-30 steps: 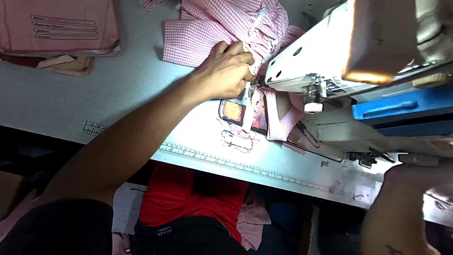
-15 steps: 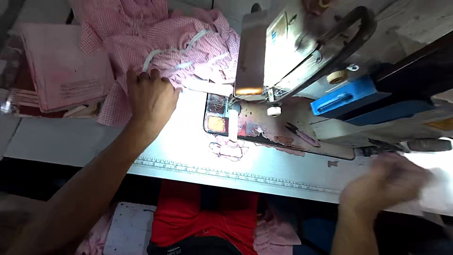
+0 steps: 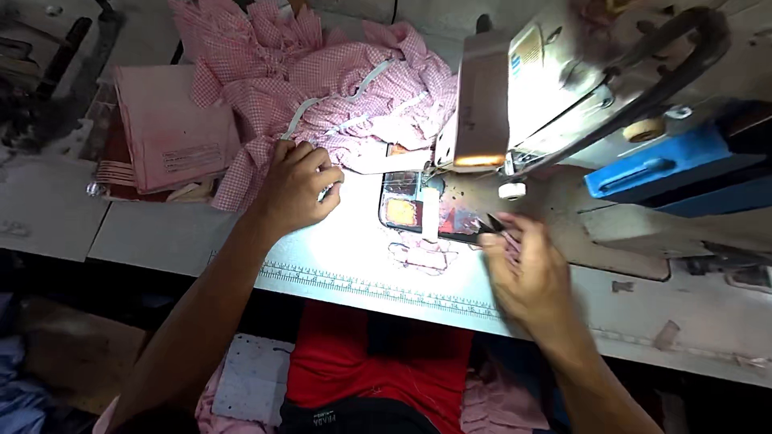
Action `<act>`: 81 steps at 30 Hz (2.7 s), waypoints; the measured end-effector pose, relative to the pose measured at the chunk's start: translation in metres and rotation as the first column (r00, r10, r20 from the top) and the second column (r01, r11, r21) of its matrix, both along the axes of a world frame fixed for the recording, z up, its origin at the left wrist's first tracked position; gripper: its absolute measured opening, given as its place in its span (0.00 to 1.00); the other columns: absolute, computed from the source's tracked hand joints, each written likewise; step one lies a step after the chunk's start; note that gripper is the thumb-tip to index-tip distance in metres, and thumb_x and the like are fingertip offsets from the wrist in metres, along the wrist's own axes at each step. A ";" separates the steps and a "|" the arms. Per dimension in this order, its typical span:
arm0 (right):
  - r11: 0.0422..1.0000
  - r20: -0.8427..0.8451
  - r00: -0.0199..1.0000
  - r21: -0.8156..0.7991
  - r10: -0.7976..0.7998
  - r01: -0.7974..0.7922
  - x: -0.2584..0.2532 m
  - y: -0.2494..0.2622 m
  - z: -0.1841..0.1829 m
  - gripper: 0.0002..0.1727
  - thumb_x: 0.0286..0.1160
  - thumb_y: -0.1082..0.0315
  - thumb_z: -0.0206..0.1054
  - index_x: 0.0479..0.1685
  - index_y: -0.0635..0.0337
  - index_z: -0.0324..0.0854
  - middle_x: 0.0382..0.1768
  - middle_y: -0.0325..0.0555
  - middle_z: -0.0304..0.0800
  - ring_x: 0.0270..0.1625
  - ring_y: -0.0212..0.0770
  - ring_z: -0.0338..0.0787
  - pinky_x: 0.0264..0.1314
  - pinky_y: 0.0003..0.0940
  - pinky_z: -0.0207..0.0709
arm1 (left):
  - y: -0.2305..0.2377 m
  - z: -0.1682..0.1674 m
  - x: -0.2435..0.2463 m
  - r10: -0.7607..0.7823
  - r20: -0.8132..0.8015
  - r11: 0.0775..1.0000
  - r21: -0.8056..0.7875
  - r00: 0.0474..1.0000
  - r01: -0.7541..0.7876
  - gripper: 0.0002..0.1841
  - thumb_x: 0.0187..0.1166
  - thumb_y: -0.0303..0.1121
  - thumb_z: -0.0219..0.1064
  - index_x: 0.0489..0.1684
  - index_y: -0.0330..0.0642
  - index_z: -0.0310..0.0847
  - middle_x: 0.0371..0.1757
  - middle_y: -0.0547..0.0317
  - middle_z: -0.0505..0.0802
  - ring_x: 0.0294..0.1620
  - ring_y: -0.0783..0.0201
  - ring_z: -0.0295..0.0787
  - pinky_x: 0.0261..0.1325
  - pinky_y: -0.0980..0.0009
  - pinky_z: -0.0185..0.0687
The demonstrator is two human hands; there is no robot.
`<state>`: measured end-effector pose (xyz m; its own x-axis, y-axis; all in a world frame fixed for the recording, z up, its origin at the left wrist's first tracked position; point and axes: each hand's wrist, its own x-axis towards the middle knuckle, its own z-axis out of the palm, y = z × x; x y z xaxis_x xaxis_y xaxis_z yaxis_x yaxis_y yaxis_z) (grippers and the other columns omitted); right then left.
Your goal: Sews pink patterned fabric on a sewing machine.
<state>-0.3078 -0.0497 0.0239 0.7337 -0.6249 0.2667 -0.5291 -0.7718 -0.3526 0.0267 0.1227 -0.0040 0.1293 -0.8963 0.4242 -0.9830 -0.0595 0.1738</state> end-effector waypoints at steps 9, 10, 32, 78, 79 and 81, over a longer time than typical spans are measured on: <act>0.939 -0.060 0.956 -0.180 0.286 -0.293 0.142 0.046 -0.009 0.08 0.79 0.61 0.67 0.46 0.53 0.87 0.36 0.48 0.83 0.25 0.48 0.84 0.17 0.44 0.70 | 0.002 -0.001 0.000 -0.021 0.004 0.998 -0.067 1.000 0.021 0.13 0.81 0.40 0.58 0.39 0.45 0.88 0.40 0.53 0.88 0.53 0.49 0.82 0.71 0.48 0.61; 0.935 -0.061 0.952 -0.181 0.300 -0.306 0.145 0.046 -0.011 0.07 0.78 0.61 0.66 0.42 0.52 0.87 0.34 0.46 0.83 0.23 0.47 0.83 0.17 0.44 0.69 | 0.002 0.000 0.000 -0.020 0.000 0.997 -0.080 1.000 0.020 0.13 0.81 0.40 0.58 0.39 0.45 0.88 0.40 0.53 0.88 0.54 0.49 0.82 0.71 0.49 0.62; 0.956 -0.041 0.967 -0.170 -0.250 0.240 -0.025 -0.031 -0.009 0.24 0.85 0.52 0.59 0.71 0.54 0.85 0.76 0.65 0.77 0.77 0.76 0.70 0.75 0.77 0.60 | 0.084 0.064 -0.177 -0.400 -0.557 0.640 0.399 0.728 0.657 0.11 0.78 0.42 0.64 0.38 0.46 0.86 0.35 0.55 0.89 0.34 0.52 0.90 0.29 0.54 0.82; 0.997 -0.058 0.996 -0.017 0.073 -0.075 0.060 0.059 -0.030 0.25 0.84 0.55 0.54 0.76 0.46 0.83 0.60 0.52 0.83 0.57 0.55 0.80 0.54 0.49 0.74 | -0.064 -0.006 -0.076 -0.103 -0.288 0.995 -0.034 0.952 0.097 0.10 0.82 0.43 0.70 0.42 0.50 0.95 0.40 0.58 0.91 0.52 0.56 0.84 0.60 0.57 0.71; 0.996 -0.070 0.994 -0.028 0.078 -0.080 0.060 0.056 -0.029 0.25 0.83 0.55 0.54 0.75 0.46 0.83 0.59 0.53 0.84 0.56 0.55 0.81 0.53 0.50 0.74 | -0.064 -0.007 -0.077 -0.104 -0.272 0.995 -0.036 0.957 0.097 0.10 0.83 0.43 0.70 0.43 0.50 0.95 0.41 0.58 0.92 0.52 0.57 0.85 0.61 0.58 0.71; 0.995 -0.104 0.990 -0.037 0.093 -0.097 0.058 0.050 -0.027 0.26 0.83 0.55 0.54 0.77 0.45 0.82 0.61 0.54 0.83 0.56 0.56 0.81 0.51 0.51 0.73 | -0.068 -0.008 -0.081 -0.086 -0.244 0.996 -0.046 0.966 0.078 0.10 0.83 0.43 0.69 0.42 0.50 0.95 0.40 0.59 0.93 0.50 0.58 0.86 0.59 0.58 0.73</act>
